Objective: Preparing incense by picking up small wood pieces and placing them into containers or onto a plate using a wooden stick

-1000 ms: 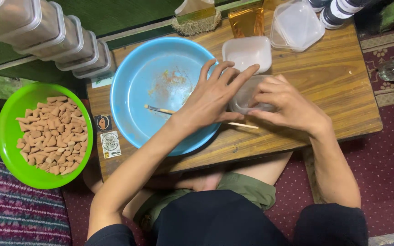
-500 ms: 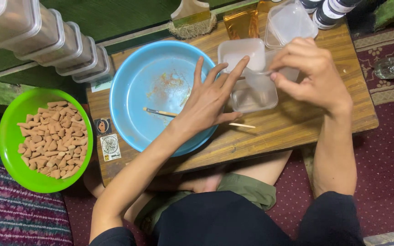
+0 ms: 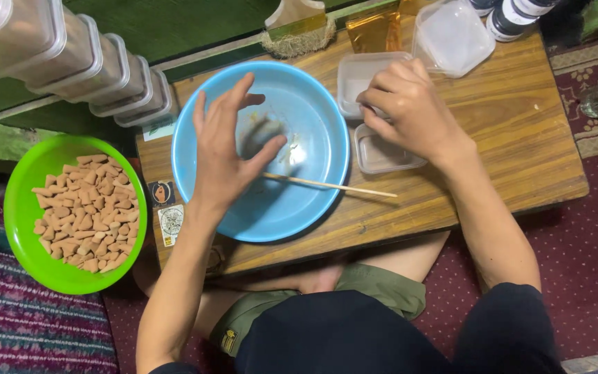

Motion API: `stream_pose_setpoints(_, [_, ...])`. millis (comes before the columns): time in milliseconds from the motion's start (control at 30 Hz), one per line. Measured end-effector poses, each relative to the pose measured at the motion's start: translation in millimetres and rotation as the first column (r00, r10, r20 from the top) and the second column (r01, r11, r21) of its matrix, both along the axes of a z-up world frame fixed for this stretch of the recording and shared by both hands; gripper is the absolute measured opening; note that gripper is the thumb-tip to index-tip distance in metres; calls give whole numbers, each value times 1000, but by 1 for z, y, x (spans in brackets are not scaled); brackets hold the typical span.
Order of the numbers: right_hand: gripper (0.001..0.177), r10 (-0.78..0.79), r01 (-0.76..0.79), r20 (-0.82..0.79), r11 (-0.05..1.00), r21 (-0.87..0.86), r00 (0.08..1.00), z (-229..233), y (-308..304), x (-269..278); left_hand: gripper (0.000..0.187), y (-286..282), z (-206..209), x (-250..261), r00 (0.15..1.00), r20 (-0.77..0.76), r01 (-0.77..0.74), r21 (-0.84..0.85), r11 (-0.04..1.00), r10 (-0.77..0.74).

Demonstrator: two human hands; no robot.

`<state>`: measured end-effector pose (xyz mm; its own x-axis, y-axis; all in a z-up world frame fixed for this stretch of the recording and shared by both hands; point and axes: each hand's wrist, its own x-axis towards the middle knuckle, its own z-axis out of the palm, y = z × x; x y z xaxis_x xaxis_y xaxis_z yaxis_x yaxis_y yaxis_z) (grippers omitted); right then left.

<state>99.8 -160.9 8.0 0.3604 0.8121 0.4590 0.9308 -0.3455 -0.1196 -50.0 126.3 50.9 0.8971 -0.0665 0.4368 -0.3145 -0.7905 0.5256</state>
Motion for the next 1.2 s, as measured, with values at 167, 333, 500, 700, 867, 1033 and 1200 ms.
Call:
stream_pose_setpoints(167, [11, 13, -18, -90, 998, -59, 996, 2, -3, 1, 66, 11, 2, -11, 999, 11, -35, -32, 999, 35])
stream_pose_setpoints(333, [19, 43, -39, -145, 999, 28, 989, 27, -14, -8, 62, 32, 3, -19, 995, 63, -74, -51, 996, 77])
stream_pose_setpoints(500, [25, 67, -63, -148, 998, 31, 987, 54, -8, -41, 55, 70, 11, -40, 970, 30, -235, -115, 965, 240])
stream_pose_setpoints(700, [22, 223, -283, -256, 931, -230, 941, 46, 50, -78, 32, 105, 9, -58, 943, 89, -304, -166, 938, 321])
stream_pose_setpoints(867, [28, 215, -397, -377, 760, -516, 901, 20, 103, -80, 26, 149, -9, -87, 862, -2, -476, -346, 809, 507])
stream_pose_setpoints(1033, [30, 229, -538, -578, 714, -447, 784, 30, 131, -76, 24, 220, -48, -137, 827, -37, -537, -347, 769, 560])
stream_pose_setpoints(1200, [36, 306, -551, -473, 619, -560, 826, 14, 140, -75, 33, 236, -66, -174, 841, -181, -540, -347, 767, 510])
